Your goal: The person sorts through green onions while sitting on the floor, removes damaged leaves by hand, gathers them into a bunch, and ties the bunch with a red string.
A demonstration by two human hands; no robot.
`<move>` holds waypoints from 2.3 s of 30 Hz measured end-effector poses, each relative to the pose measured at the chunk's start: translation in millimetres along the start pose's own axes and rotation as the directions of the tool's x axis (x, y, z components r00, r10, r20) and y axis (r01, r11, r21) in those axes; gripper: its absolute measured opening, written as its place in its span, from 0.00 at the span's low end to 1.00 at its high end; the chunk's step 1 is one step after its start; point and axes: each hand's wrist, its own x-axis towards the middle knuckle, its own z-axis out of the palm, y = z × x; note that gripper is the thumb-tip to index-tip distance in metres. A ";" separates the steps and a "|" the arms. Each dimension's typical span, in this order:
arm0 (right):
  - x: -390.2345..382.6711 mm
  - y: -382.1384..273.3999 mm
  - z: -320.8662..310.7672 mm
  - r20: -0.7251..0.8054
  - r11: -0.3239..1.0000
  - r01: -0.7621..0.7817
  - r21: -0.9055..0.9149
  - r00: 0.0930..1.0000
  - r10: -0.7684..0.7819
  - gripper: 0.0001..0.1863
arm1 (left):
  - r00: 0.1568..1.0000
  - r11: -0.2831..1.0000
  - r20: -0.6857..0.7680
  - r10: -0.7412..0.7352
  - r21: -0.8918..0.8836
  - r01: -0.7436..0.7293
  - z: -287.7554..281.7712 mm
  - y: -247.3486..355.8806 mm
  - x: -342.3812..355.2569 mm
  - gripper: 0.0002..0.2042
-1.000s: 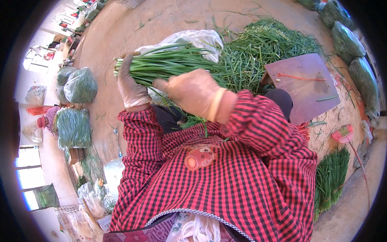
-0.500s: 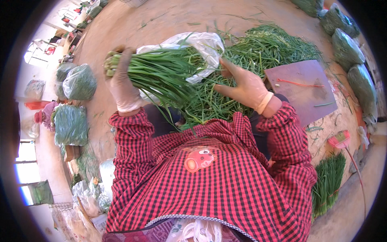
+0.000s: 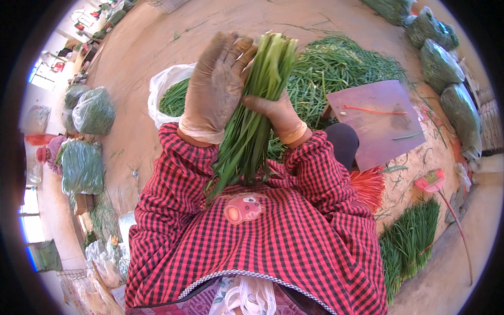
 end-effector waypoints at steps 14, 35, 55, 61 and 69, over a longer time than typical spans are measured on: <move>-7.4 -74.9 -158.5 -0.418 0.845 0.337 0.414 0.895 -0.152 0.23 | 0.984 0.952 -0.149 -0.094 0.277 0.132 -114.3 8.7 -1.6 0.12; 28.8 -18.8 -24.0 0.486 0.886 -0.233 -0.400 0.766 0.421 0.35 | 0.944 0.803 -0.204 -0.259 0.497 0.328 -74.7 22.6 75.9 0.19; -37.6 -14.3 -0.8 0.284 0.579 0.011 -0.815 0.879 0.384 0.11 | 0.798 0.808 -0.580 -0.164 0.385 0.446 -149.2 38.0 64.1 0.07; -34.6 -5.0 6.0 0.212 0.566 -0.091 -0.819 0.869 0.447 0.13 | 0.797 0.808 -0.581 -0.164 0.384 0.446 -152.0 37.8 63.2 0.07; -32.0 -1.9 11.9 0.221 0.449 0.067 -0.891 0.928 0.299 0.13 | 0.815 0.809 -0.550 -0.181 0.388 0.441 -149.2 35.3 58.4 0.08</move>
